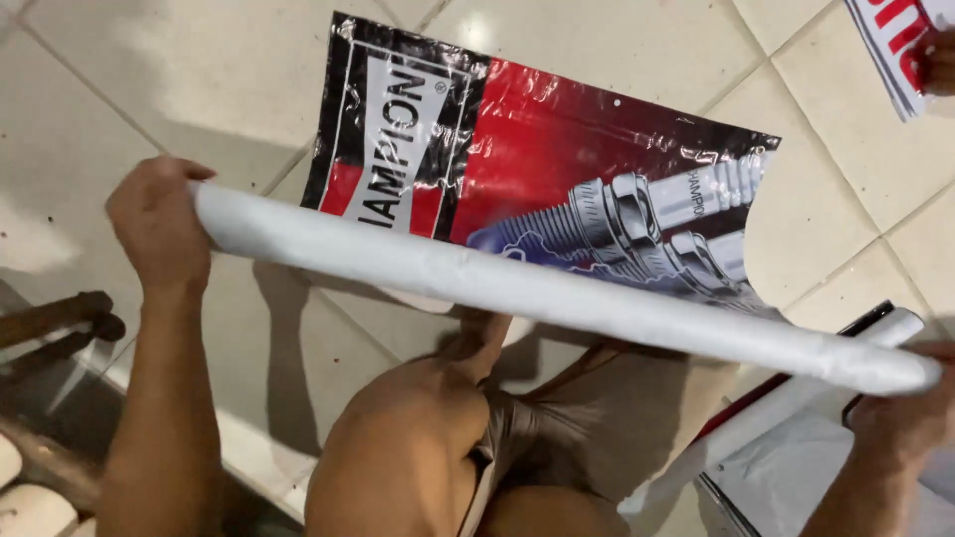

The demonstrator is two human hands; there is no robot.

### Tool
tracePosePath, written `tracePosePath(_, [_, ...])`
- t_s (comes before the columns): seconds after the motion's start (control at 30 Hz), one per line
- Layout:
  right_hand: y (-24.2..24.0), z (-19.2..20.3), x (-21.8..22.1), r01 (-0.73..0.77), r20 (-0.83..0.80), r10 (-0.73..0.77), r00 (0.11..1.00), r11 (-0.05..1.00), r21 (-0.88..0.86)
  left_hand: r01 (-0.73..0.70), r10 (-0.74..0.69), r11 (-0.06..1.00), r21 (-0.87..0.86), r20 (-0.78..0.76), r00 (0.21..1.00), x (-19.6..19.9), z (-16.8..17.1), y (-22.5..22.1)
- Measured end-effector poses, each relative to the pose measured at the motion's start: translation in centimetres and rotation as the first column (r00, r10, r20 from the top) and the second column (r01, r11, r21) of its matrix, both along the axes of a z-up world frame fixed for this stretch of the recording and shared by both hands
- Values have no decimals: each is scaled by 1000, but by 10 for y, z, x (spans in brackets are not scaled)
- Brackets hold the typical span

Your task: Rolling up large printed banners on the floor for storage or transport.

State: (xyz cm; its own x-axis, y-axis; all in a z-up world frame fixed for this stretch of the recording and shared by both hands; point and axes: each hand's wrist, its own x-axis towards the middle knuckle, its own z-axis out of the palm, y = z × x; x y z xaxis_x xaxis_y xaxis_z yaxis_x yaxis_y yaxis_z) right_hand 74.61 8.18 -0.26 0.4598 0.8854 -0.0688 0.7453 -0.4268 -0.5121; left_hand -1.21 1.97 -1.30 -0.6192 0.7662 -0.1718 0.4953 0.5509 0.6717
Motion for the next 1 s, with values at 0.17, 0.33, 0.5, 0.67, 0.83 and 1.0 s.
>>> tracePosePath(0.17, [-6, -14, -10, -426, 163, 396, 904, 869, 252, -15, 34, 951, 309, -56, 998, -7, -5, 18])
tracePosePath(0.33, [-35, -64, 17, -226, 34, 256, 966, 778, 586, 476, -454, 868, -140, -612, 648, -80, -68, 8])
tracePosePath(0.5, [-3, -1, -30, 47, -220, -5, 975, 981, 188, 95, -107, 979, -181, -59, 993, -28, -8, 32])
tracePosePath(0.67, [12, 13, -40, 494, -359, -459, 813, 869, 9, 198, -214, 918, 344, 8, 977, -31, -15, 17])
tracePosePath(0.83, [0, -18, 7, 43, -263, 33, 964, 959, 280, -236, 322, 890, -390, 170, 932, -1, 50, 63])
tracePosePath(1.0, [-5, -25, 19, -187, 66, 182, 981, 980, 73, -56, 50, 989, 134, 42, 998, -17, 26, 41])
